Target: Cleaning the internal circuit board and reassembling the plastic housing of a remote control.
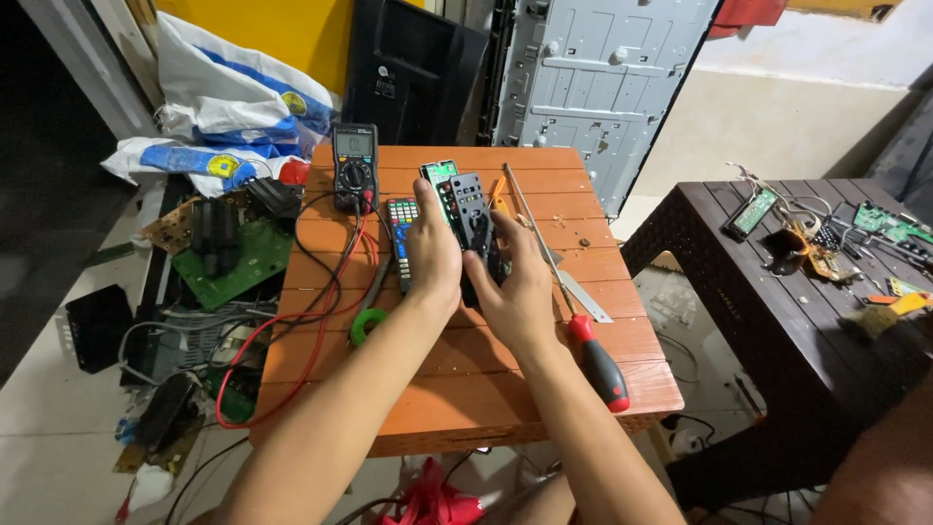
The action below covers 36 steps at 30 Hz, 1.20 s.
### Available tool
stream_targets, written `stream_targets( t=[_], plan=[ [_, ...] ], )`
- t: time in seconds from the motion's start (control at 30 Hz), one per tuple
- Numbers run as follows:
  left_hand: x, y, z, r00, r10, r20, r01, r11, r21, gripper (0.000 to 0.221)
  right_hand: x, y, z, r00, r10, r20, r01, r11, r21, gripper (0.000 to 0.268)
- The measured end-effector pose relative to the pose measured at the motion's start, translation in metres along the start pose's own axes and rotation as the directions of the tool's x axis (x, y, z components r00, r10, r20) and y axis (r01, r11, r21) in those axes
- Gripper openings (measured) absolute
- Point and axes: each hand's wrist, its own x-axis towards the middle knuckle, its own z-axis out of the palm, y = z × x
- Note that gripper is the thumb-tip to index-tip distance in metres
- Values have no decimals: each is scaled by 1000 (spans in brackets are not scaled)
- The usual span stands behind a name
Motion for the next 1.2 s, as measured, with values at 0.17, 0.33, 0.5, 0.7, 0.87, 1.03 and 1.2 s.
stream_targets(
  t=[0.17, 0.33, 0.5, 0.7, 0.87, 1.03, 1.2],
  plan=[
    [-19, 17, 1, 995, 91, 43, -93, 994, 58, 79, 1, -2, -3, 993, 117, -17, -115, 990, 86, 54],
    [-17, 11, 0, 973, 213, 87, -223, 965, 135, 44, 2, 4, -5, 963, 267, -27, -252, 935, 249, 60],
    [-25, 32, -1, 899, 382, 213, -384, 923, -33, 30, 4, 11, -13, 947, 287, -142, -259, 948, 185, 60],
    [-40, 45, 1, 814, 493, 309, -512, 859, -21, 29, 2, 16, -9, 905, 398, 148, -311, 859, -406, 58],
    [-34, 44, 1, 820, 468, 330, -474, 878, -66, 24, 3, 31, -7, 970, 232, 76, -193, 919, -343, 37],
    [-37, 36, -1, 860, 331, 387, -353, 935, -15, 25, 11, -3, -11, 971, -41, -234, 51, 998, 36, 38],
    [-63, 62, 0, 820, 237, 521, -345, 931, 119, 27, 13, 2, -12, 965, -40, -260, 87, 981, 172, 43]
  ],
)
